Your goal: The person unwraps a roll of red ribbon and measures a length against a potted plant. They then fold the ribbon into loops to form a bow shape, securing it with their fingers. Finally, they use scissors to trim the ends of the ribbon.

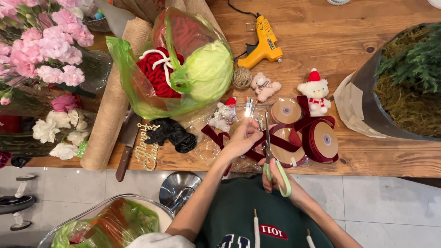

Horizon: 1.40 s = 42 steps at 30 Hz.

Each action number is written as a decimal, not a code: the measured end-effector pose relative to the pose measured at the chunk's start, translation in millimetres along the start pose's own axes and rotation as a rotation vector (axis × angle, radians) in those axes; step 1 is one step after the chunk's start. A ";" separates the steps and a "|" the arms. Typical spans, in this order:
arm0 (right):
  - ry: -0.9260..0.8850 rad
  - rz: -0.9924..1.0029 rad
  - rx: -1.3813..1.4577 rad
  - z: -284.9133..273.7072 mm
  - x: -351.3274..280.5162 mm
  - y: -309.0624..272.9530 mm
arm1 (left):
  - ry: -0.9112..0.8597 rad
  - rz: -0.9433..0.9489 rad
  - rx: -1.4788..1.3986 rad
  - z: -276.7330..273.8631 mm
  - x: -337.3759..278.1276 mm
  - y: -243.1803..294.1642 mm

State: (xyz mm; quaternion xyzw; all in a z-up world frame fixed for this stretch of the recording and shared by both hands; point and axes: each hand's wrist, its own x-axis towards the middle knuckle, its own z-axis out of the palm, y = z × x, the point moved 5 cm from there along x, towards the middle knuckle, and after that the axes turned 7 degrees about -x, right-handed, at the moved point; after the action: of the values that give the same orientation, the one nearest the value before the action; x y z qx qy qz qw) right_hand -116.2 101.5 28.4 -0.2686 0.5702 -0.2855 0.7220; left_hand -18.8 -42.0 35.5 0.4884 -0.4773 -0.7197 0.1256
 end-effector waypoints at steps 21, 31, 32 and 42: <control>-0.075 -0.113 -0.036 -7.6 -10.3 -2.9 | 0.018 -0.122 -0.091 -9.8 4.3 1.6; -0.139 -0.217 0.032 -10.5 -16.2 -11.1 | -0.021 -0.079 -0.255 -19.4 23.2 -20.0; -0.140 -0.216 0.032 -11.3 -14.8 -9.4 | -0.019 -0.079 -0.255 -20.4 23.5 -20.4; -0.146 -0.171 -0.003 -16.2 -8.3 -4.2 | -0.031 -0.141 -0.209 -18.8 21.9 -18.2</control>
State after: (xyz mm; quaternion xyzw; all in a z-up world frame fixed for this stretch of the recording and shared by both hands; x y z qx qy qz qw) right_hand -134.0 103.5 33.6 -0.3372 0.4916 -0.3249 0.7342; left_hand -8.9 -57.5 6.7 0.4938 -0.3659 -0.7800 0.1176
